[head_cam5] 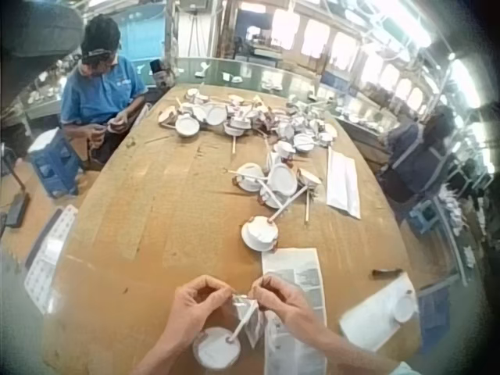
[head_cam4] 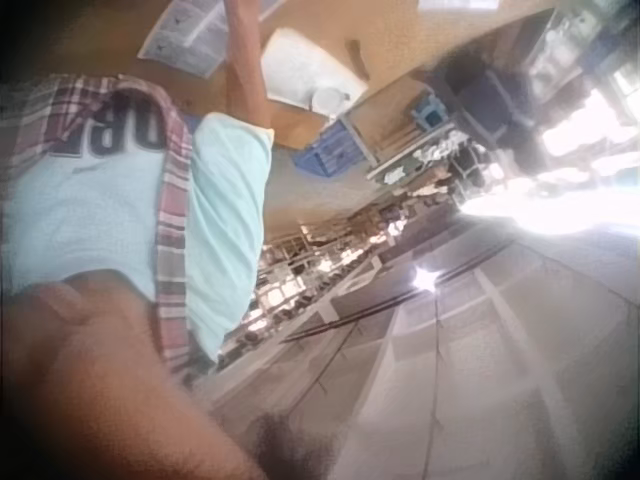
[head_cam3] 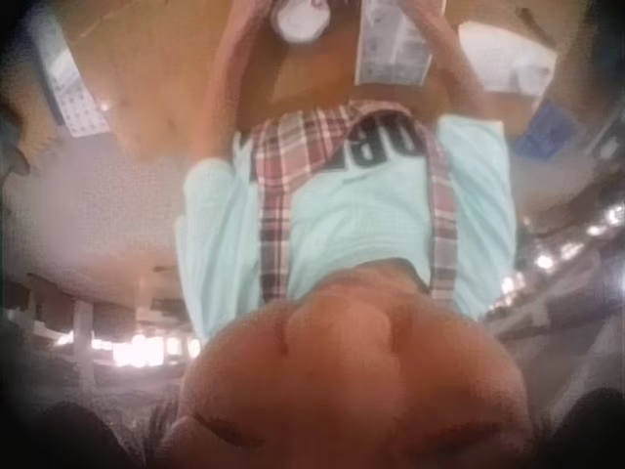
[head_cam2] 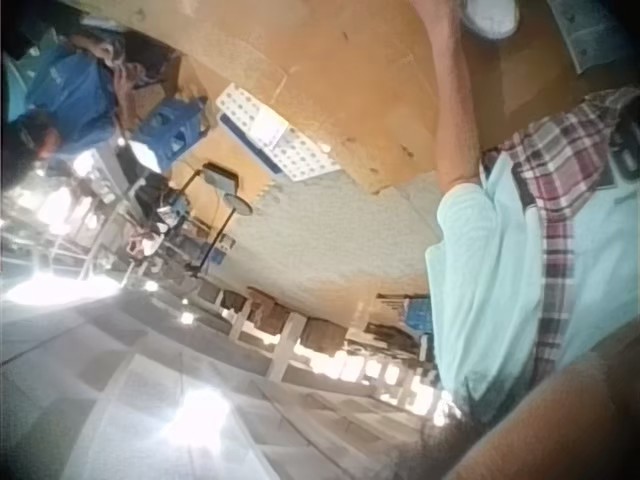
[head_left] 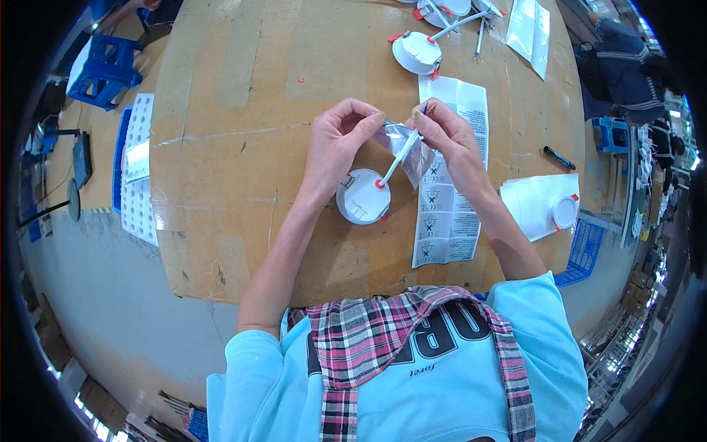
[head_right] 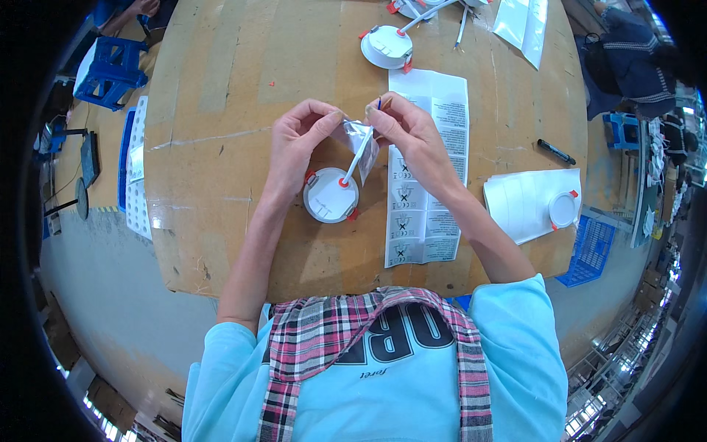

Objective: Peeling labels from a sheet and applying them to the back of circular LED lighting components.

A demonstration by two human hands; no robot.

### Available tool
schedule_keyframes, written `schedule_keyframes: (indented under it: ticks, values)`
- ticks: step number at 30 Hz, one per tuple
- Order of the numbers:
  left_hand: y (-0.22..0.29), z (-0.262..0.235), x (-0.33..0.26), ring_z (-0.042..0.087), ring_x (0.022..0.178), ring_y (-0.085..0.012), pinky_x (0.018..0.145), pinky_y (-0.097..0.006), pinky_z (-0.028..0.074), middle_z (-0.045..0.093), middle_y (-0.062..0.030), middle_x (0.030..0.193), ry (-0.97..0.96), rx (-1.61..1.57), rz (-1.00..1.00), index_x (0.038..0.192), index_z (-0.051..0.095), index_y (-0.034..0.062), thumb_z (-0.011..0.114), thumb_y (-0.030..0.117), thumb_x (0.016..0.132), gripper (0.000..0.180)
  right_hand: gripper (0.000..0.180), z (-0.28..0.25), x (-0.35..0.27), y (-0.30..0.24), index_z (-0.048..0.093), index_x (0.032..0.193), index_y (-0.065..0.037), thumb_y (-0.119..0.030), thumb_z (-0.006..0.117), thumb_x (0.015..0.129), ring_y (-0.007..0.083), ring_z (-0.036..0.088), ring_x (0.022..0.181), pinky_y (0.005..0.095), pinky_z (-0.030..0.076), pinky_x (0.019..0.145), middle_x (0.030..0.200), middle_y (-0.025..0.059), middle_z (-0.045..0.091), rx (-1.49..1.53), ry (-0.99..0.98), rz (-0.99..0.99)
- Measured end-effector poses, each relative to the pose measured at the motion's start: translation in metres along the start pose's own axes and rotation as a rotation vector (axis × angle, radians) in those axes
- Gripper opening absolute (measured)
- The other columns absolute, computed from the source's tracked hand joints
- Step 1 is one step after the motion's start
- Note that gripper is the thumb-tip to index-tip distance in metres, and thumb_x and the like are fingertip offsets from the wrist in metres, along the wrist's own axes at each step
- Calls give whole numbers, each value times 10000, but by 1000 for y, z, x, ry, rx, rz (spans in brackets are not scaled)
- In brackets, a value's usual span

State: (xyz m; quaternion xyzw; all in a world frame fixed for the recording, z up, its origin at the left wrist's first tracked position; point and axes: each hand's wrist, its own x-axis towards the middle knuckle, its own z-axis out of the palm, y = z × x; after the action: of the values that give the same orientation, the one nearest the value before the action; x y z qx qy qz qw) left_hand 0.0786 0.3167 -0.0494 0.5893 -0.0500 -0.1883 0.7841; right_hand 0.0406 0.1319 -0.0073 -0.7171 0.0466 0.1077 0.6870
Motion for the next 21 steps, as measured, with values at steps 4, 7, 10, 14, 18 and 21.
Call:
schedule_keyframes:
  ticks: [4,7,10,14,18,21]
  values:
    - [-2,4,-1,590,714,-59,673,-212,467,647,-7,775,55,-9,-16,880,647,23,643,134,909,115,226,6,-2,3,566,959,-38,-256,521,993,44,482,769,210,402,687,839,-17,540,2,12,-13]
    - [-2,6,-2,580,672,-63,642,-216,464,637,-12,742,88,-1,-1,877,641,16,640,133,910,121,233,8,-3,4,564,960,-32,-260,522,992,46,455,742,210,378,664,829,-19,530,-3,39,-47]
    - [-1,6,-1,581,661,-68,634,-219,467,636,-17,739,89,1,-8,880,640,16,640,136,910,123,221,5,-4,3,567,970,-40,-256,523,990,52,479,755,216,398,679,826,-20,533,-61,34,-59]
    - [2,2,0,594,683,-67,646,-219,475,647,-15,767,25,-9,-58,895,640,25,631,144,918,122,209,-4,-5,0,565,1002,-45,-249,526,976,75,536,807,235,449,722,861,-5,552,110,-55,38]
    - [3,2,0,615,735,-62,676,-217,486,661,-16,802,15,-38,-67,917,640,30,623,152,923,123,175,-8,-4,1,551,1035,-46,-170,588,917,116,592,897,262,503,758,945,29,578,84,-165,-49]
    - [2,2,0,620,755,-59,685,-216,492,666,-18,827,8,-26,-23,924,640,32,627,153,922,122,197,-5,-3,5,545,1030,-45,-136,639,883,120,601,903,261,513,752,969,40,592,-15,-140,-68]
